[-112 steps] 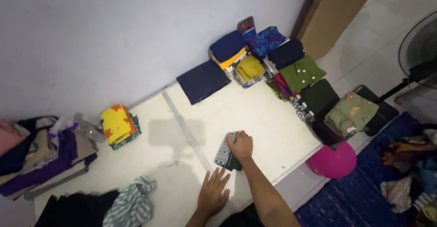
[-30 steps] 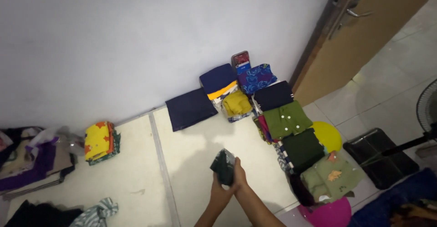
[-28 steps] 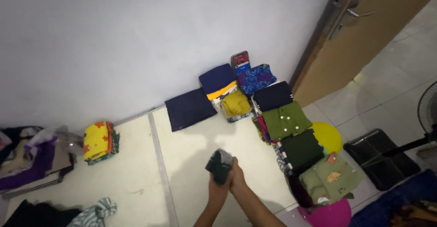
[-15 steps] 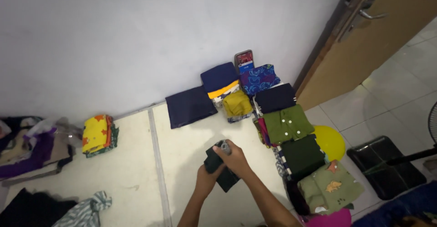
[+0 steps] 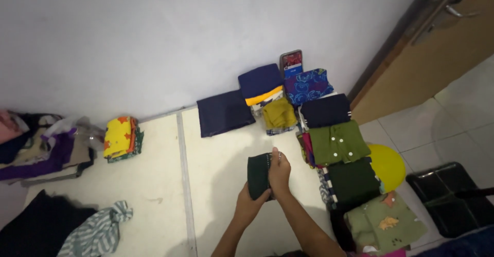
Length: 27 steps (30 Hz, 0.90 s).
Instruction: The person folds a dark green patterned cloth, a beige shirt, and a striped shirt on a white table, then places each folded item into a growing stack of folded clothes.
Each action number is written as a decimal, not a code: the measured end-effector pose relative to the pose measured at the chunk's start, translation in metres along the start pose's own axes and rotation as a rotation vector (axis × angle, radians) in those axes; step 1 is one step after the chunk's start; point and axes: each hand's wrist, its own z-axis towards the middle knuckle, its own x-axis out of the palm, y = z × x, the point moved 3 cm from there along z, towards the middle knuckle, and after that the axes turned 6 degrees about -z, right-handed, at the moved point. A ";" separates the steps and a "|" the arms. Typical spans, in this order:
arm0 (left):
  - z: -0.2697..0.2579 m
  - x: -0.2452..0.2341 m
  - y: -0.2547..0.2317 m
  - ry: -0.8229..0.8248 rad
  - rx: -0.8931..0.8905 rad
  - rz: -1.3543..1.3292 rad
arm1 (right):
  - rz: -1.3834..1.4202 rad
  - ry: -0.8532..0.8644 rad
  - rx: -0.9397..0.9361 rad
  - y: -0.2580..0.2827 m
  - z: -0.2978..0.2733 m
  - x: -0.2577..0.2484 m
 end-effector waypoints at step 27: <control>0.038 -0.060 0.062 -0.089 -0.032 0.039 | -0.097 0.638 0.227 -0.049 0.017 -0.024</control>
